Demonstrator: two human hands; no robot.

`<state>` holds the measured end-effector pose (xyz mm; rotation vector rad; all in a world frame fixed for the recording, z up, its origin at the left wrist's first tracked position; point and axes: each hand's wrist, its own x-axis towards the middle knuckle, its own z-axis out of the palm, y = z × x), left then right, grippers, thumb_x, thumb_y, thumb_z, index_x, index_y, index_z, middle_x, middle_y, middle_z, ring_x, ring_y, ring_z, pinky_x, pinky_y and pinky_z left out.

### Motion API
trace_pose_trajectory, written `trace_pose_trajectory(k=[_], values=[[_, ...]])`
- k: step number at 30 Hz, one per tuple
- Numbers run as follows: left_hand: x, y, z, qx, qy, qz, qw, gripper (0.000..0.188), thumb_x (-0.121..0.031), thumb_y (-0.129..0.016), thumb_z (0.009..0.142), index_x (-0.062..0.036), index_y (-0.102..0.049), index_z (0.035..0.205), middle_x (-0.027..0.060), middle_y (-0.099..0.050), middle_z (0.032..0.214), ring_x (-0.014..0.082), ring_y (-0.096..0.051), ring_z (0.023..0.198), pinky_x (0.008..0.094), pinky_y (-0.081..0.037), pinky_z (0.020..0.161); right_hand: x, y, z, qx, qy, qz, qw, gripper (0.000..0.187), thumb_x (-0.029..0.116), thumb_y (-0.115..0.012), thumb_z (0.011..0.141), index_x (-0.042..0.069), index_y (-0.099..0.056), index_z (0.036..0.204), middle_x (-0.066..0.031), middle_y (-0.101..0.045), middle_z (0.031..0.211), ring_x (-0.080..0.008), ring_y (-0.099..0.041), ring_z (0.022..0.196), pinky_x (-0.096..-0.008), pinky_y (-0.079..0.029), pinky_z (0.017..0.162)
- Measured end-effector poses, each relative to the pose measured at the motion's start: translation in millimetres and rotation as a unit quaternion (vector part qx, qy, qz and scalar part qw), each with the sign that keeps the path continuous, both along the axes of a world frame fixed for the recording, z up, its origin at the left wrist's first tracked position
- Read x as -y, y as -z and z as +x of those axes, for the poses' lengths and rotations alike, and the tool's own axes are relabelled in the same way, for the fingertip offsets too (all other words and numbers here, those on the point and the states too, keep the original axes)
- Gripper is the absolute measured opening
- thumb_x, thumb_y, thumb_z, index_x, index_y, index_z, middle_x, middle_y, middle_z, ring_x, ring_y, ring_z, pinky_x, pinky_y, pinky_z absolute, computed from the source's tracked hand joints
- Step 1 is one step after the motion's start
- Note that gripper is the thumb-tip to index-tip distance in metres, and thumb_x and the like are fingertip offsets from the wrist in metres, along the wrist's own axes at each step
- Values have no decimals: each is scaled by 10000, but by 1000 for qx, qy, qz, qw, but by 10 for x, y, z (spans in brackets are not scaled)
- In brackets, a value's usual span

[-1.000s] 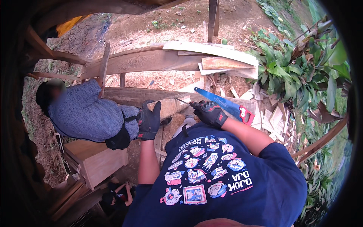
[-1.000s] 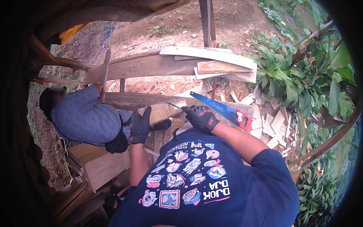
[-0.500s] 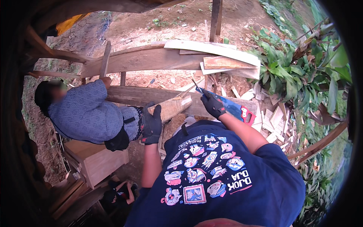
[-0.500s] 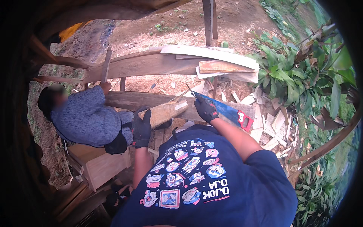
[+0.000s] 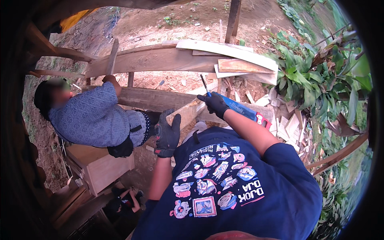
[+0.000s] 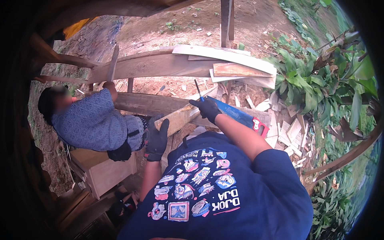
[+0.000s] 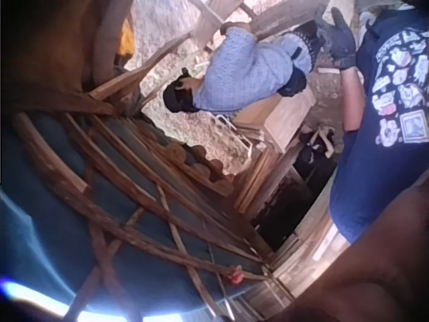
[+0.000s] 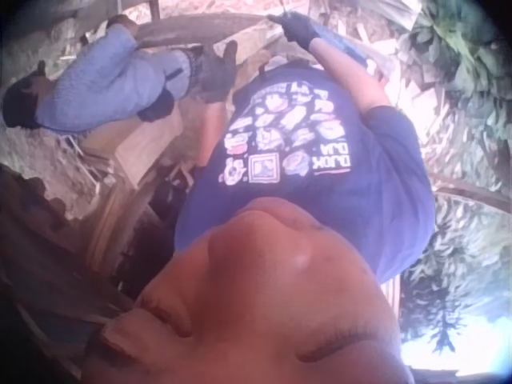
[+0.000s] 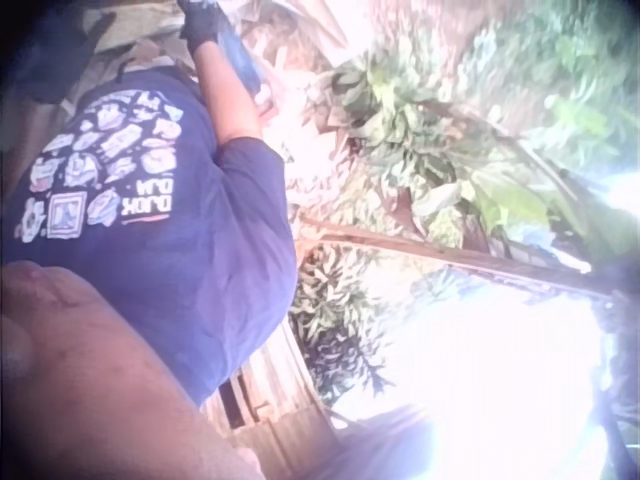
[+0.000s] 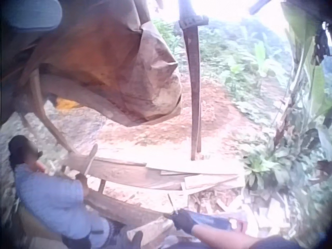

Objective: The person uses a hand saw to cut a wooden plank on a makeshift workbench. They reposition the plank and continue sawing to complete the cut, then set the saw aside.

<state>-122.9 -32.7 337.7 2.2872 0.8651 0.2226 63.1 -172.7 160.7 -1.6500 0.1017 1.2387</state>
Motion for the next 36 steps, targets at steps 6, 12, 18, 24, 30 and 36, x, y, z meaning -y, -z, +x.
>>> trace_pose_trajectory(k=[6, 12, 18, 24, 30, 36], values=[[21, -43, -46, -29, -30, -29, 999, 479, -353, -779, 999, 10, -675, 1293, 224, -763, 1178, 362, -748, 1085, 475, -578, 948, -310, 413, -159, -77, 118, 74, 987, 330, 317, -809, 997, 102, -577, 904, -8, -504, 658, -144, -457, 496, -348, -388, 461], [-113, -5, -347, -53, -66, -118, 989, 523, -333, -827, 966, 12, -694, 1336, 166, -770, 1206, 256, -740, 1090, 408, -580, 958, -376, 687, -161, -141, 226, 106, 958, 260, 192, -773, 1005, 123, -569, 859, 6, -516, 649, -147, -460, 475, -351, -371, 449], [-154, -658, -621, -43, -132, -125, 982, 386, -240, -801, 984, 28, -756, 1258, 135, -795, 1157, 206, -734, 1043, 381, -574, 933, -198, 129, 421, -79, 235, 149, 957, 192, 139, -801, 963, 89, -625, 903, -12, -570, 686, -147, -508, 511, -334, -398, 486], [-215, -670, -501, 51, -122, -167, 977, 338, -203, -787, 1000, 19, -763, 1254, 103, -787, 1162, 178, -715, 1043, 364, -567, 945, -66, -441, 988, -55, 345, 238, 906, 138, 97, -780, 968, 64, -648, 948, 6, -532, 669, -126, -480, 510, -308, -387, 485], [-258, -593, -412, 90, -96, -198, 971, 300, -185, -797, 1002, 21, -766, 1218, 100, -786, 1150, 187, -716, 1034, 360, -566, 944, 532, -682, 1420, -121, 445, 363, 809, 62, 115, -690, 1021, 78, -658, 982, 51, -443, 647, -98, -407, 510, -270, -326, 471], [-151, -534, -302, 119, -53, -236, 963, 260, -177, -792, 1009, 23, -763, 1172, 93, -785, 1119, 184, -712, 1001, 354, -565, 919, 1201, -889, 1583, -27, 523, 335, 783, 65, 104, -690, 1009, 57, -670, 969, 54, -421, 626, -102, -354, 485, -277, -285, 467]])
